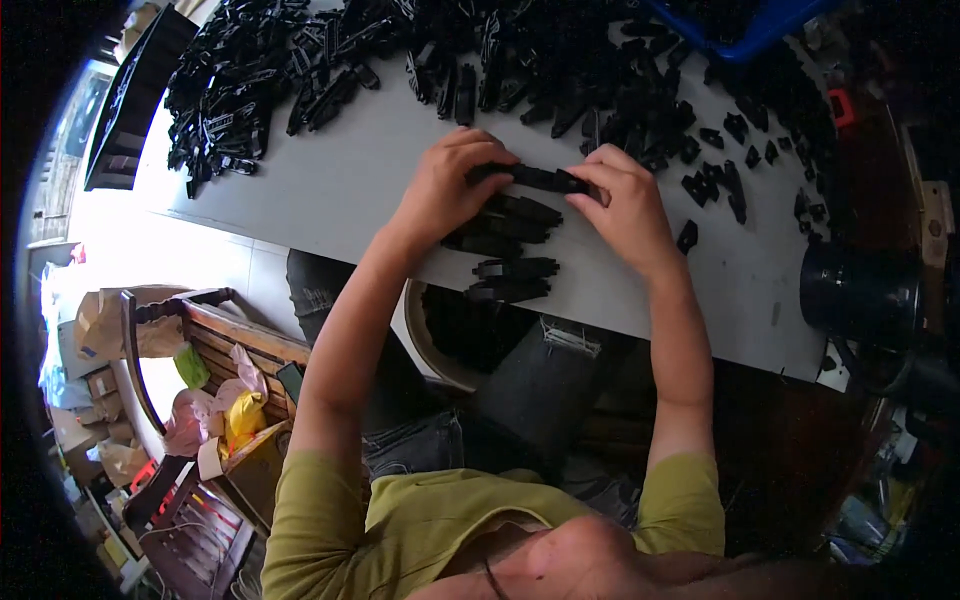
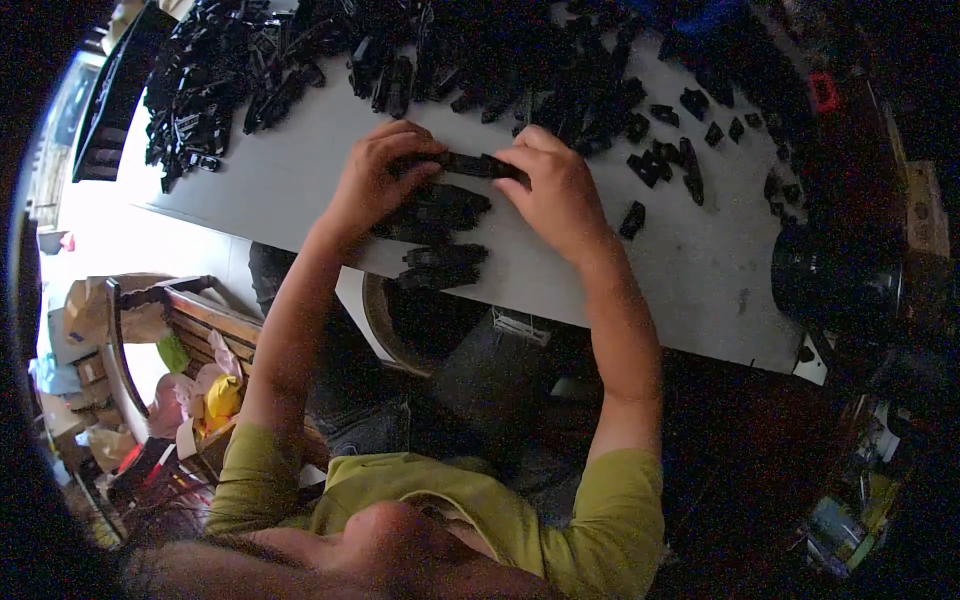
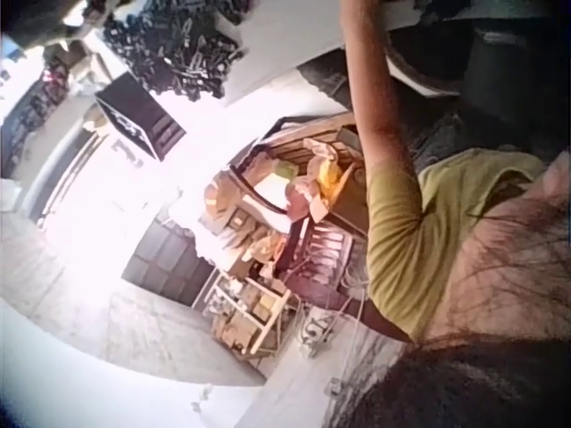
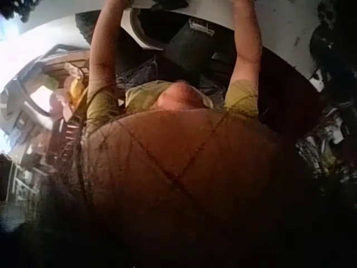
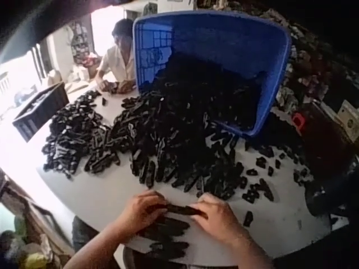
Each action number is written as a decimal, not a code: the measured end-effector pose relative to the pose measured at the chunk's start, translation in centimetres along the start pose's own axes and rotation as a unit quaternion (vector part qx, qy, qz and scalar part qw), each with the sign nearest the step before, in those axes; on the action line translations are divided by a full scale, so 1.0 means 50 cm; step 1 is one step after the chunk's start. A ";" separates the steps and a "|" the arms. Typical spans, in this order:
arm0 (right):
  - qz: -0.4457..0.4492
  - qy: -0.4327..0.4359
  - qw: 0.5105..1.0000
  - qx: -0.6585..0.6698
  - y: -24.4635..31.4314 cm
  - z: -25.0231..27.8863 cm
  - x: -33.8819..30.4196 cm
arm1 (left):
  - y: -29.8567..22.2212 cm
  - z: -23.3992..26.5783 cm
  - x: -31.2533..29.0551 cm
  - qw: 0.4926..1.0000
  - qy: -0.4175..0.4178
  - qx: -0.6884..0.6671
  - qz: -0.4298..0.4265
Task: Assembling small black plastic components by snapping them together.
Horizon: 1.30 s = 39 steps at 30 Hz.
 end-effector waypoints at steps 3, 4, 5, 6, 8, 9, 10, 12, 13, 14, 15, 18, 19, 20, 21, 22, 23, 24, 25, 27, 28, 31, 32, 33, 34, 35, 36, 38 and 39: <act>0.021 -0.013 1.000 -0.005 0.003 -0.005 0.008 | -0.003 -0.001 0.006 0.999 -0.004 -0.006 -0.034; 0.028 -0.016 0.999 0.001 0.003 -0.006 0.013 | -0.005 -0.003 0.007 0.999 -0.004 -0.006 -0.035; 0.036 -0.020 0.999 0.006 0.003 -0.006 0.017 | -0.003 -0.003 0.007 1.000 -0.009 -0.016 -0.016; 0.037 -0.024 0.999 0.006 0.000 -0.010 0.021 | 0.001 -0.003 0.006 1.000 -0.014 -0.025 0.001; 0.052 -0.034 0.998 0.011 -0.008 -0.019 0.025 | 0.006 -0.001 0.005 0.999 -0.018 -0.027 0.004; 0.056 -0.037 0.998 0.012 -0.007 -0.032 0.023 | 0.009 0.000 0.002 0.999 -0.022 -0.030 0.012; 0.075 -0.054 0.996 0.002 -0.002 -0.045 0.019 | 0.009 -0.002 0.002 0.999 -0.024 -0.026 0.008; 0.073 -0.067 0.994 -0.041 0.015 -0.045 0.014 | 0.004 -0.009 0.007 1.000 -0.003 -0.020 -0.016; 0.078 -0.073 0.993 -0.043 0.017 -0.039 0.010 | 0.000 -0.010 0.011 1.000 -0.005 -0.016 -0.023; 0.076 -0.083 0.993 -0.040 0.016 -0.034 0.007 | -0.006 -0.012 0.015 1.000 -0.006 -0.016 -0.017; 0.071 -0.094 0.992 -0.038 0.011 -0.029 0.006 | -0.005 -0.019 0.017 1.000 -0.006 -0.018 -0.010; 0.032 -0.170 0.985 -0.020 0.026 0.022 0.012 | 0.008 0.007 -0.018 0.999 0.020 0.013 0.022; 0.021 -0.213 0.976 -0.043 0.015 0.053 0.008 | 0.001 0.005 -0.014 1.000 0.015 0.021 0.016; 0.010 -0.256 0.965 -0.064 -0.010 0.095 0.000 | -0.007 -0.004 -0.006 1.000 0.017 0.006 0.017; -0.055 -0.255 0.962 -0.084 -0.042 0.124 -0.009 | -0.011 -0.010 0.001 1.000 0.023 -0.008 0.020; -0.089 -0.222 0.966 -0.101 -0.050 0.144 -0.018 | -0.019 -0.014 0.005 0.999 0.026 -0.036 0.022; -0.085 -0.223 0.967 -0.095 -0.043 0.142 -0.021 | -0.022 -0.004 0.001 0.999 0.025 -0.028 0.023; -0.099 -0.204 0.963 -0.148 -0.037 0.139 -0.019 | -0.023 0.002 -0.001 0.999 0.026 -0.027 0.026; -0.113 -0.185 0.955 -0.201 -0.034 0.133 -0.017 | -0.024 0.007 -0.005 0.999 0.027 -0.026 0.029; -0.164 -0.142 0.950 -0.225 -0.049 0.118 -0.014 | -0.031 0.003 -0.019 0.999 0.031 -0.029 0.015; -0.168 -0.116 0.951 -0.233 -0.053 0.111 -0.012 | -0.034 0.004 -0.023 0.999 0.035 -0.039 0.001; -0.166 -0.082 0.952 -0.245 -0.047 0.100 -0.007 | -0.042 0.015 -0.030 0.997 0.063 -0.029 -0.041; -0.160 -0.075 0.952 -0.249 -0.044 0.099 -0.007 | -0.043 0.020 -0.030 0.997 0.063 -0.030 -0.041; -0.158 -0.075 0.952 -0.250 -0.041 0.098 -0.005 | -0.036 0.035 -0.029 0.999 0.034 -0.038 0.002; -0.169 -0.072 0.949 -0.254 -0.041 0.098 -0.004 | -0.026 0.047 -0.028 0.998 0.005 -0.045 0.044; -0.180 -0.069 0.946 -0.259 -0.040 0.097 -0.003 | -0.017 0.047 -0.022 0.998 0.002 -0.044 0.044; -0.176 -0.071 0.947 -0.260 -0.035 0.099 -0.003 | 0.001 0.058 -0.011 0.996 -0.056 0.037 0.054; -0.161 -0.098 0.956 -0.223 -0.024 0.099 -0.005 | 0.035 0.072 0.012 0.976 -0.119 0.176 0.053; -0.159 -0.099 0.956 -0.224 -0.028 0.099 -0.004 | 0.034 0.066 0.026 0.975 -0.122 0.177 0.052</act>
Point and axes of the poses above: each hand's wrist, its own x-axis towards the middle knuckle, its own z-axis out of the back of the hand, y = z × x, the point moved 4 cm from there along x, towards the middle knuckle, and after that the axes turned 14 degrees about -z, right-handed, at the moved point
